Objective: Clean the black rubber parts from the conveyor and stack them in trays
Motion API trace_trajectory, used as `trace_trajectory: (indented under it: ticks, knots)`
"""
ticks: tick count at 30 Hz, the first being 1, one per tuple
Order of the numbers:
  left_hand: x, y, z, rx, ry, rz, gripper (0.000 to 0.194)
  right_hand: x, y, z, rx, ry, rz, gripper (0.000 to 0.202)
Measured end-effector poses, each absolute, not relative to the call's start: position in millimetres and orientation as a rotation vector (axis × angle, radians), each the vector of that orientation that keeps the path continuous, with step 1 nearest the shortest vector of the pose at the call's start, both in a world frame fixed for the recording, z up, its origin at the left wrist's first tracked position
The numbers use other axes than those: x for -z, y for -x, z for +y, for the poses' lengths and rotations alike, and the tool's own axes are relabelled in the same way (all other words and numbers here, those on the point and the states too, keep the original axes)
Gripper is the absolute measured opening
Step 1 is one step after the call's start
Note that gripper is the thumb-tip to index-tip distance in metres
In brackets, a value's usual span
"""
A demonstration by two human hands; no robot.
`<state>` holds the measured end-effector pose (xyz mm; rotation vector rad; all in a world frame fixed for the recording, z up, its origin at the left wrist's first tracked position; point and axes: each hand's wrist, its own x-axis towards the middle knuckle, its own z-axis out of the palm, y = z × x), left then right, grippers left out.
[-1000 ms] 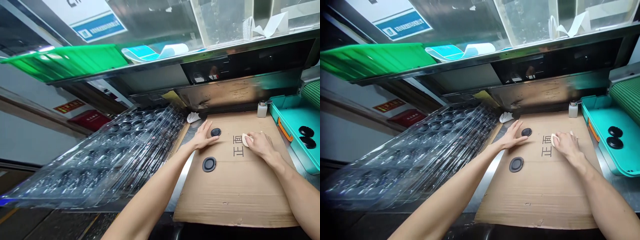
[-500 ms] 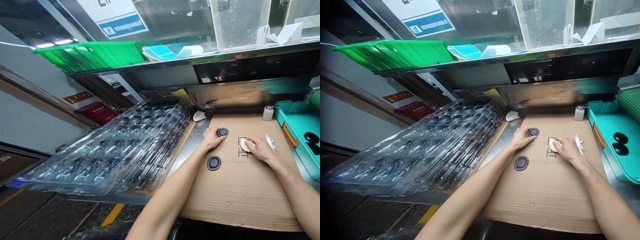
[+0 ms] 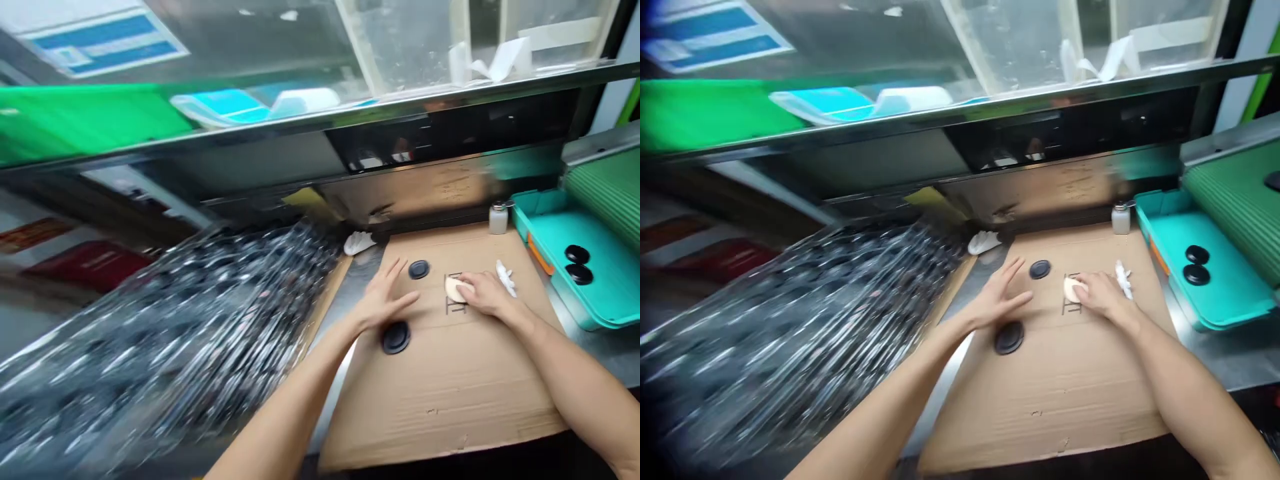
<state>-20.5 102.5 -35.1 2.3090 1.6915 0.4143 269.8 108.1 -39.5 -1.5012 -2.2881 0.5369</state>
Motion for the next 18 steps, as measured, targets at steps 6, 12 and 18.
trace_trajectory:
  ticks: [6,12,18]
  knots:
    - [83.6,57.9,27.4,-0.179,-2.489,1.635,0.058,44.0,-263.7,110.7,-0.599,1.518,-2.32,0.038]
    - [50.9,8.0,65.1,-0.571,-2.597,1.682,0.064,48.3,-259.1,112.7,-0.668,1.508,-2.256,0.034]
    - [-72.7,-216.6,135.1,-0.922,-2.787,1.028,0.047,50.2,-249.9,115.7,-0.758,1.493,-2.187,0.032]
